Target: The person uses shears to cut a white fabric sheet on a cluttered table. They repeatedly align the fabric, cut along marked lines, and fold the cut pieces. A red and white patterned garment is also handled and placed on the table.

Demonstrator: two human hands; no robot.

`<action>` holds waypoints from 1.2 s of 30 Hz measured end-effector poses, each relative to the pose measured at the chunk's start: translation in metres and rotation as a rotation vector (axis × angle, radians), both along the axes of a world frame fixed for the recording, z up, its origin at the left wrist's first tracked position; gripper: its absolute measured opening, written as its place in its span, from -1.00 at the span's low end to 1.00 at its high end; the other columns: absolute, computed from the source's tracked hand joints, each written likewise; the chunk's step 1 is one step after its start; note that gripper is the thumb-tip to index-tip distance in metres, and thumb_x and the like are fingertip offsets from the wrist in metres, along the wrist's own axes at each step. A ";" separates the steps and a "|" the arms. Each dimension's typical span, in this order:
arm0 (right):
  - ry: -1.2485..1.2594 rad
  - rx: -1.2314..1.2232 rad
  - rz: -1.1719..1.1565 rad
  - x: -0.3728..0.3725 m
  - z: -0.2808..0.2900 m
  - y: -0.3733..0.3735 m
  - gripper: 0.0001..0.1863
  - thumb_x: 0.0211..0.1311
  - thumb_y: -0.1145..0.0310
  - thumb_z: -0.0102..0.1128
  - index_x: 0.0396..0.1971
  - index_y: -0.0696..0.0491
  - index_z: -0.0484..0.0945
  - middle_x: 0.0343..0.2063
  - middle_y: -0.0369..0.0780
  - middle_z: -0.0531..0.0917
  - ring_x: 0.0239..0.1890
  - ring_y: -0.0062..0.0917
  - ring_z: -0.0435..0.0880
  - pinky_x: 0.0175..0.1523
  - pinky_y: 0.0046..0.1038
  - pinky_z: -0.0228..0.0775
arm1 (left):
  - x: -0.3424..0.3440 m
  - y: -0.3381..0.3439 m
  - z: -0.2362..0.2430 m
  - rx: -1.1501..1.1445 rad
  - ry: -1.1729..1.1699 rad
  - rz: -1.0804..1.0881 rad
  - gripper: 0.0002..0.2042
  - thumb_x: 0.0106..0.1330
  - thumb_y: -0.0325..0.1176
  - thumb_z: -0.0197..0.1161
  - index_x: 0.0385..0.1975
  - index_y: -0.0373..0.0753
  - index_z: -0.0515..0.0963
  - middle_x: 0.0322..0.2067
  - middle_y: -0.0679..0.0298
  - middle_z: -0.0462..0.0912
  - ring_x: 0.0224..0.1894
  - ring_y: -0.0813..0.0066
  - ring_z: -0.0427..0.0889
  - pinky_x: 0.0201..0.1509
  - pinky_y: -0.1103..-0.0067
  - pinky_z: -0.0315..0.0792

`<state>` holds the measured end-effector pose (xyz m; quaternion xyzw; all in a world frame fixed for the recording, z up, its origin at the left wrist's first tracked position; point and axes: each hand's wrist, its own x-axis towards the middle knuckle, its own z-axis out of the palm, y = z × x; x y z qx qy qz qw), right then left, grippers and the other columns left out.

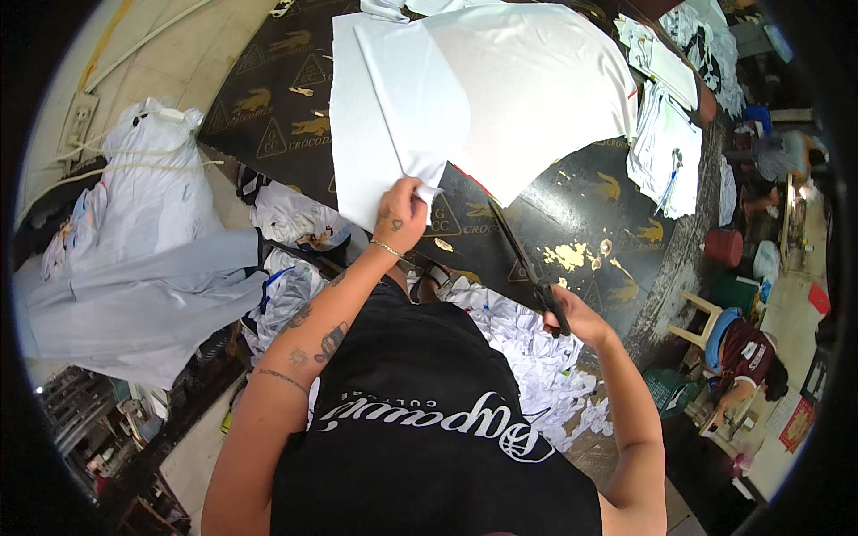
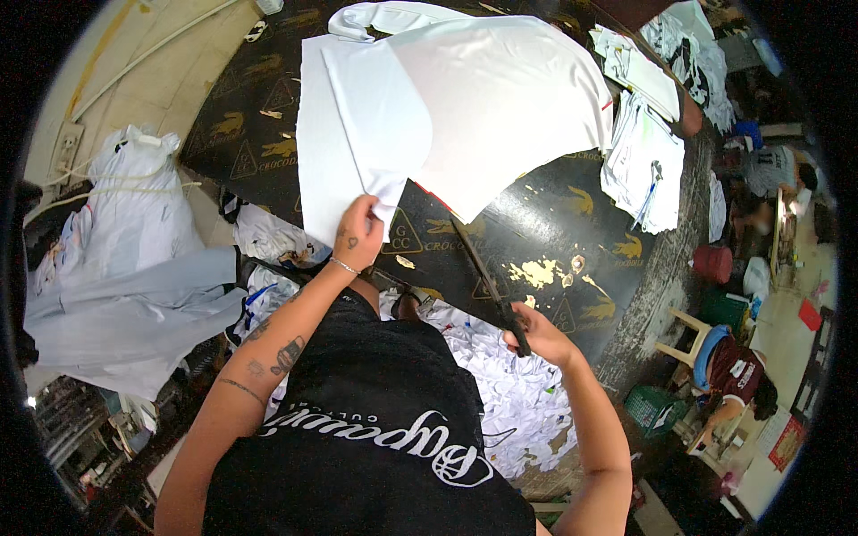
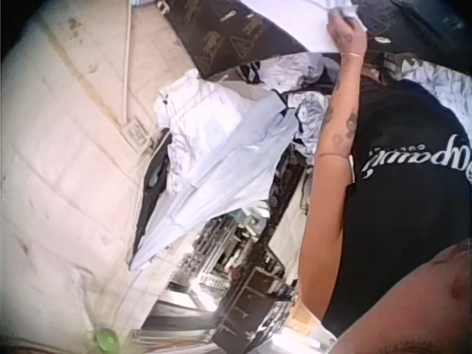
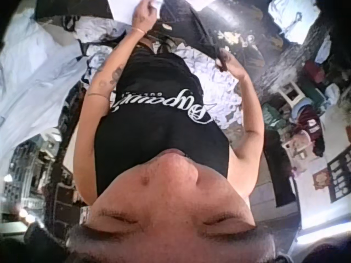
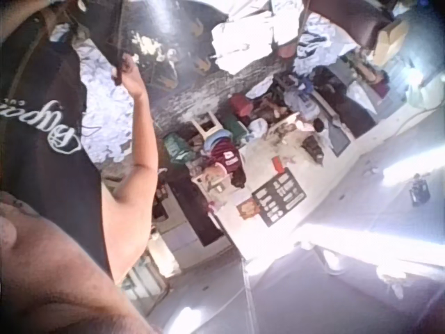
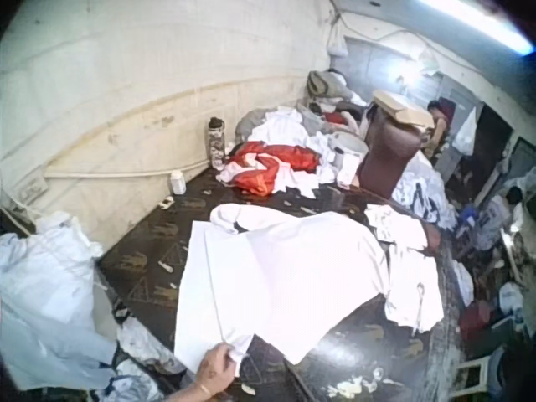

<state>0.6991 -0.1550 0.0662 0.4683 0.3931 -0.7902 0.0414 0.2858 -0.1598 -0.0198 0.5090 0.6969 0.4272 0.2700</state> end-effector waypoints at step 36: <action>-0.328 0.264 -0.323 -0.219 -0.005 0.098 -0.31 0.06 0.00 0.69 0.02 0.21 0.65 -0.56 -0.35 0.60 -0.59 -0.69 0.52 -0.44 -0.57 0.35 | -0.104 0.103 -0.006 0.174 0.617 -0.907 -0.44 0.09 -0.29 0.33 0.20 0.00 0.59 0.34 0.16 0.36 0.44 0.18 0.28 0.54 -0.12 -0.03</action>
